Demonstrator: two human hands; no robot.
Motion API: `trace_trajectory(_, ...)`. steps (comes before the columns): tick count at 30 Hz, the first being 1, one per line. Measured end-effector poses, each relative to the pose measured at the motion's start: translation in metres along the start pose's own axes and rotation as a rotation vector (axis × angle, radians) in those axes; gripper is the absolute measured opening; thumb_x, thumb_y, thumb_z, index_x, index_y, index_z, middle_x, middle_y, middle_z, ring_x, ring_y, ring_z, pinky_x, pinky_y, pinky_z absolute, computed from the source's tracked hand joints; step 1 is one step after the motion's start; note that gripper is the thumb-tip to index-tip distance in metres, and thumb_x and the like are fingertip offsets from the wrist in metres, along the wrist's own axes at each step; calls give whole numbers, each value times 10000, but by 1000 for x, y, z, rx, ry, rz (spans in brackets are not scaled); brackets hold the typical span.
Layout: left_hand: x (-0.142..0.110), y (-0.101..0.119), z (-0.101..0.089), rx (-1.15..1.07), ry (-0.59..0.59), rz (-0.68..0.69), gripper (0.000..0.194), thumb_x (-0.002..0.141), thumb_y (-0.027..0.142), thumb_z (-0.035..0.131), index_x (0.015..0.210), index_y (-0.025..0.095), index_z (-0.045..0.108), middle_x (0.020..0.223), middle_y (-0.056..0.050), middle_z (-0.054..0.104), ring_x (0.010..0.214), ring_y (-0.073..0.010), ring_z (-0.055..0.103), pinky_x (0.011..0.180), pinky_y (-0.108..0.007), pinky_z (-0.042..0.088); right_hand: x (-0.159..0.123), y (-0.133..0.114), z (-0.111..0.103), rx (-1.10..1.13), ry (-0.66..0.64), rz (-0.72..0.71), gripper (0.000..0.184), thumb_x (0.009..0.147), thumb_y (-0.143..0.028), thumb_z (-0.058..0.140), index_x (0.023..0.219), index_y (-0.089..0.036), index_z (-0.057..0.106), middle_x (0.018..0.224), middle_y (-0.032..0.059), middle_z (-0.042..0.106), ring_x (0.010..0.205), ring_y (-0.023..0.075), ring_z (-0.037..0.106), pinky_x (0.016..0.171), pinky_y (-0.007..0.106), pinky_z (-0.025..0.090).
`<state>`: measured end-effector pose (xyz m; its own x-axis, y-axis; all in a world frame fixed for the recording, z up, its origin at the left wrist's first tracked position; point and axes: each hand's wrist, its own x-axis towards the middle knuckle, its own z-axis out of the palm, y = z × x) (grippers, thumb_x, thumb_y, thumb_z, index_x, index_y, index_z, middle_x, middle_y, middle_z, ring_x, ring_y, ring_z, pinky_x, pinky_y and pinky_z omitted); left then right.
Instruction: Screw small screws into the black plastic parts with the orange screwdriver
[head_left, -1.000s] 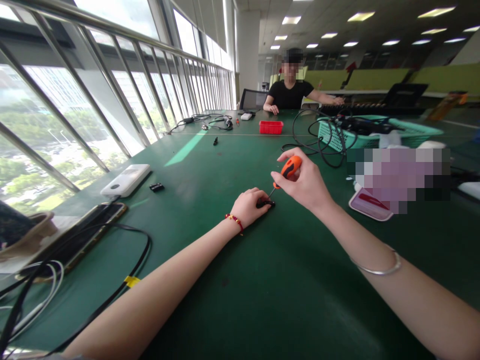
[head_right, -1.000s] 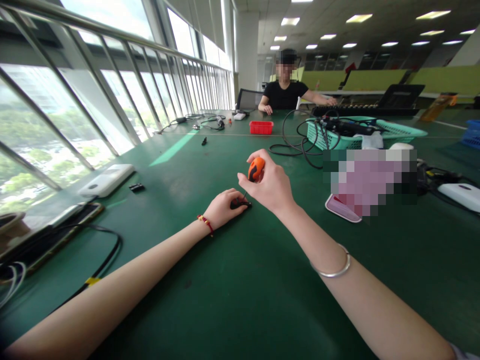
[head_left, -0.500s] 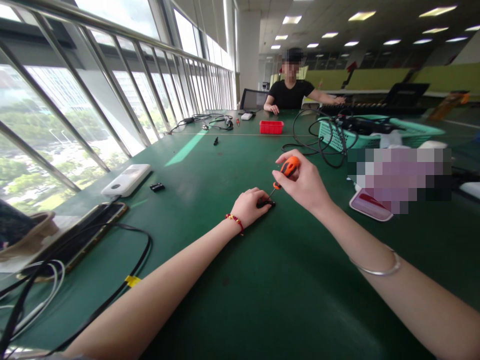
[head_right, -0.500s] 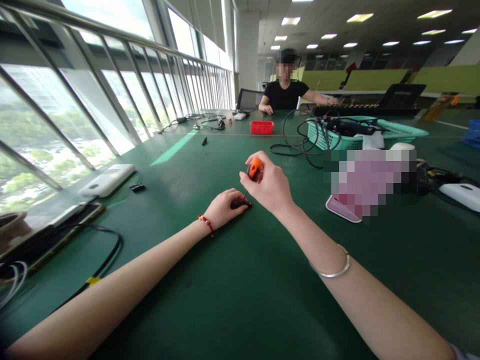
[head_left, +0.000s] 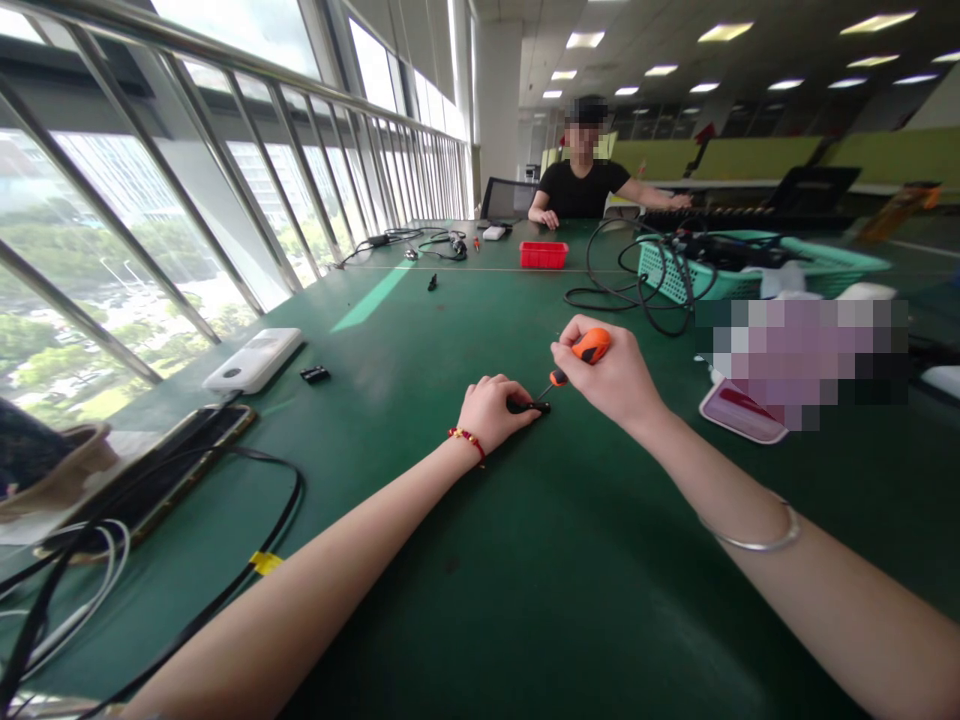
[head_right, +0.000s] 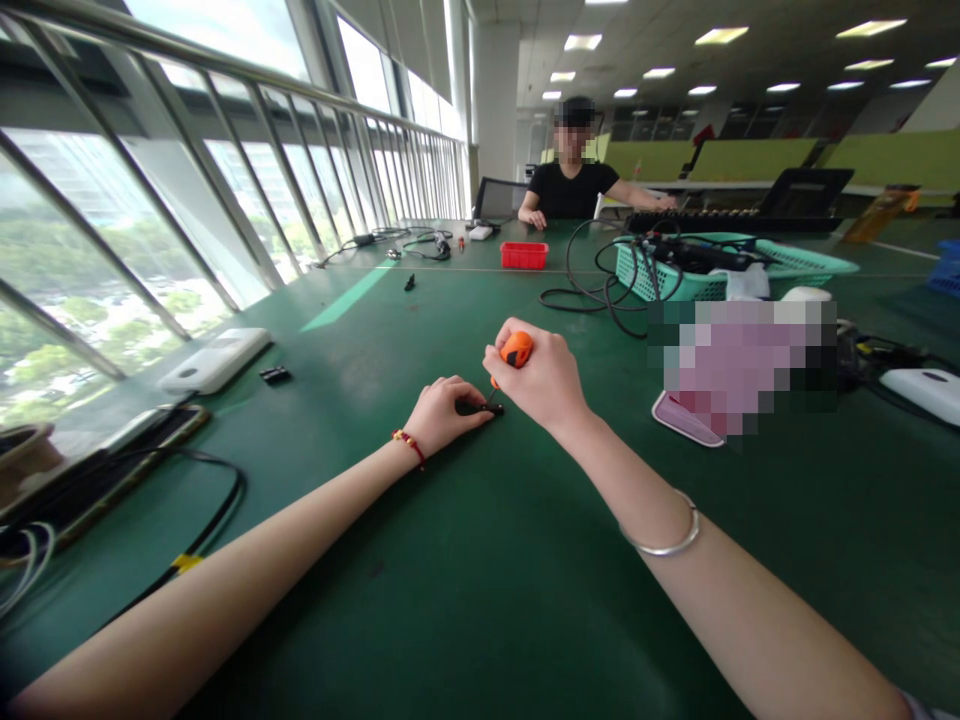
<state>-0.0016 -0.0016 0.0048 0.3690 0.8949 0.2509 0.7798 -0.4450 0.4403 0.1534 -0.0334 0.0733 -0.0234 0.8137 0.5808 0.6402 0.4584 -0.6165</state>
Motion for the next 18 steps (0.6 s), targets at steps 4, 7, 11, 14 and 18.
trace_trajectory(4, 1, -1, -1, -32, -8, -26, 194, 717, 399, 657, 788, 219, 675, 887, -11, 659, 905, -214, 560, 822, -349, 412, 0, 1, 1, 2, -2, 5, 230, 734, -342, 543, 582, -207, 436, 562, -21, 493, 536, 120, 449, 558, 245, 350)
trace_trajectory(7, 1, 0, 0, -39, -5, -25, 193, 713, 395, 664, 787, 217, 677, 882, -12, 659, 895, -209, 564, 823, -343, 420, 0, 1, 1, -7, -2, 17, 282, 745, -407, 547, 578, -206, 443, 548, -19, 492, 531, 121, 446, 560, 249, 352)
trace_trajectory(11, 2, 0, 0, -44, -4, -23, 186, 714, 389, 665, 781, 215, 678, 874, -10, 658, 889, -204, 568, 825, -337, 425, 1, 0, 0, 10, 8, 25, 219, 723, -360, 565, 606, -205, 464, 582, -18, 511, 541, 121, 462, 557, 249, 361)
trace_trajectory(14, 2, -1, 0, -46, -4, -23, 191, 712, 393, 667, 783, 217, 678, 874, -8, 661, 891, -208, 569, 826, -344, 423, 2, 1, 0, 27, 18, 33, 139, 665, -290, 595, 702, -212, 486, 622, -32, 507, 532, 117, 458, 536, 242, 362)
trace_trajectory(18, 2, -2, 0, -49, -1, -15, 199, 708, 398, 667, 789, 216, 677, 879, -7, 665, 891, -211, 571, 813, -344, 425, 2, 2, 0, 36, 36, 61, 261, 659, -346, 621, 854, -223, 498, 644, -42, 494, 516, 120, 457, 511, 240, 356)
